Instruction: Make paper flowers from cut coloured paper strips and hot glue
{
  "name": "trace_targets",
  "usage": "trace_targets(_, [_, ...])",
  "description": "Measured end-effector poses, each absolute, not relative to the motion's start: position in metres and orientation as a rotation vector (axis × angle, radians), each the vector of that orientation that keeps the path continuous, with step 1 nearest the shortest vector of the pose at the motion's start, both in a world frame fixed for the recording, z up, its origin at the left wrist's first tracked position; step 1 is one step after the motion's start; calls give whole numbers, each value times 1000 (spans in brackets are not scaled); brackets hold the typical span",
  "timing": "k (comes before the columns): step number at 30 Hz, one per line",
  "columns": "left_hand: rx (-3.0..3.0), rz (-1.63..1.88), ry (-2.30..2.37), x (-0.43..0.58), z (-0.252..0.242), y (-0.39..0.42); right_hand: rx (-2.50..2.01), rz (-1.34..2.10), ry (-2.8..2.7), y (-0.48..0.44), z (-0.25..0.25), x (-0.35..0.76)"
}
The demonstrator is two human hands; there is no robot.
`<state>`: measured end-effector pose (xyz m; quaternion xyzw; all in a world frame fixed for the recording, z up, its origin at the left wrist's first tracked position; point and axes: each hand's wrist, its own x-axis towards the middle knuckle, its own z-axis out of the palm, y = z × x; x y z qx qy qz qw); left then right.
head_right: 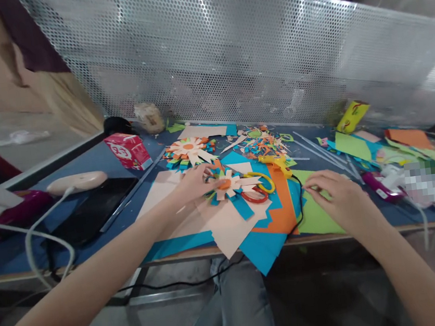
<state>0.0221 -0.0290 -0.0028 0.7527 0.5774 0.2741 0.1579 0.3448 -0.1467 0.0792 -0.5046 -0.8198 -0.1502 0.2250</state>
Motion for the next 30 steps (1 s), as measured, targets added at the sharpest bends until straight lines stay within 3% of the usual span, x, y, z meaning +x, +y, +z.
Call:
trace_targets(7, [2096, 791, 1562, 20, -6, -22, -1774, 358, -2001, -182, 82, 372])
trace_targets(10, [1981, 855, 1516, 19, -3, -23, -1847, 531, -1935, -189, 76, 382])
trace_targets(15, [1861, 862, 1442, 20, -2, -23, -1992, 595, -2011, -191, 61, 403])
trace_targets(23, [2205, 673, 1488, 19, -6, -22, -2232, 610, -2130, -191, 62, 406])
trace_targets(30, [2014, 762, 1368, 19, -5, -21, -2030, 555, -2224, -185, 67, 398])
